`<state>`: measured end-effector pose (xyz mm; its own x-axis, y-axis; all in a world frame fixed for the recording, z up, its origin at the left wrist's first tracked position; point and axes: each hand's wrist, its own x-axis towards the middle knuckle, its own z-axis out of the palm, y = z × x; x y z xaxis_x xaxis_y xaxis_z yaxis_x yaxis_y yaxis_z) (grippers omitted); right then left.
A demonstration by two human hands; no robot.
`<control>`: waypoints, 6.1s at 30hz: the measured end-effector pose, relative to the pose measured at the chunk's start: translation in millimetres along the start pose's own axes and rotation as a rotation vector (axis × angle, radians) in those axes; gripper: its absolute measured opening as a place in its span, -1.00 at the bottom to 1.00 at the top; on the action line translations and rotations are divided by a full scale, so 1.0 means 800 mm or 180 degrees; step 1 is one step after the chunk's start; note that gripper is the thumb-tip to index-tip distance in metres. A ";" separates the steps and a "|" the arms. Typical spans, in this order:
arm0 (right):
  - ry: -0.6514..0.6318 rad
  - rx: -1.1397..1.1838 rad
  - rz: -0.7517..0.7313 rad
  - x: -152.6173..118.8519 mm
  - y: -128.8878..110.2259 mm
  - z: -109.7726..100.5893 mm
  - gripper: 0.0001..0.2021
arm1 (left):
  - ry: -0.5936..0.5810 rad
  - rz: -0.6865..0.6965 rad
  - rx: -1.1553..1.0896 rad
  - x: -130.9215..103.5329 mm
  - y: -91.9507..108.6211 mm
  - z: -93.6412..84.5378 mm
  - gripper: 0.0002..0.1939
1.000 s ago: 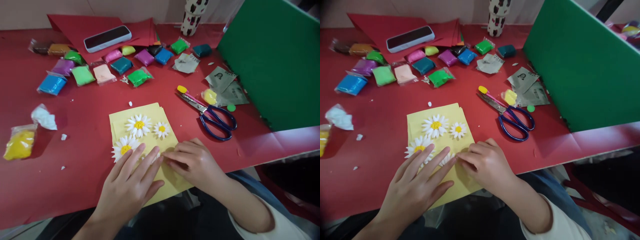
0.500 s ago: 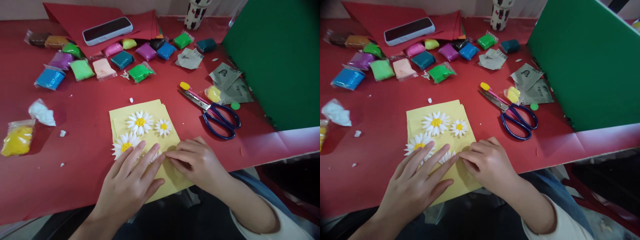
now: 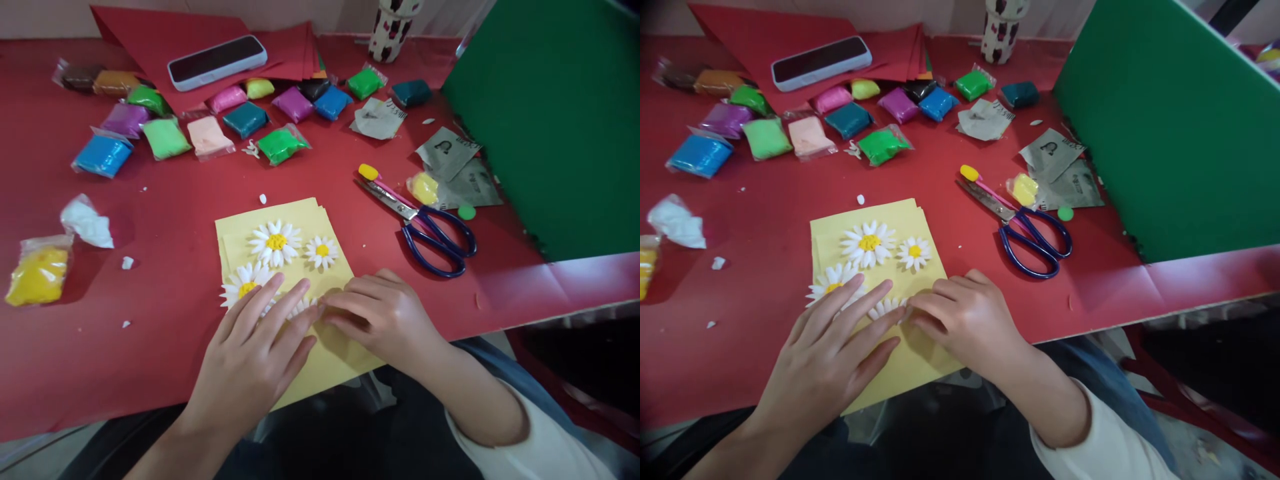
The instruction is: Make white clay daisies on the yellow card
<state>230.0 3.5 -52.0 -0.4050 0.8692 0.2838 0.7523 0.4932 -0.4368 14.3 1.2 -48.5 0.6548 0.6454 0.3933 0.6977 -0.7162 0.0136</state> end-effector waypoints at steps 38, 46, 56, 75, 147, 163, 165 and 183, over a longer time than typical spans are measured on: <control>0.0327 -0.0076 -0.0300 0.020 -0.002 -0.015 -0.85 | 0.0580 -0.0782 -0.0029 -0.022 -0.067 -0.048 -0.70; 0.0475 0.0022 -0.0507 0.029 -0.020 -0.020 -0.84 | 0.0805 -0.1935 0.0088 -0.043 -0.116 -0.068 -0.69; 0.0528 0.0137 -0.0656 0.036 -0.039 -0.017 -0.82 | 0.0065 -0.2841 0.0719 -0.054 -0.150 -0.076 -0.64; 0.0801 0.0526 -0.0783 0.049 -0.058 -0.029 -0.81 | 0.0130 -0.2992 0.0743 0.004 -0.206 -0.059 -0.75; 0.1246 0.6292 0.1850 0.091 -0.085 -0.005 -0.82 | 0.1658 -0.1302 -0.1016 0.029 -0.035 -0.035 -0.85; 0.1581 0.6161 0.2098 0.092 -0.080 -0.009 -0.84 | 0.1200 -0.2725 0.0302 0.002 -0.152 -0.033 -0.44; 0.1443 0.6110 0.1952 0.093 -0.084 -0.007 -0.86 | 0.1050 -0.2979 0.0230 -0.006 -0.177 -0.034 -0.44; 0.1171 0.5319 0.1206 0.091 -0.115 0.000 -0.91 | 0.0763 -0.1667 -0.2804 0.043 -0.013 -0.018 -0.48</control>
<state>131.4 21.4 8.8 -0.0431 0.9987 0.0258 -0.6214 -0.0065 -0.7835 25.2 27.0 -22.1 0.1907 0.9296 0.3153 0.3563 -0.3649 0.8602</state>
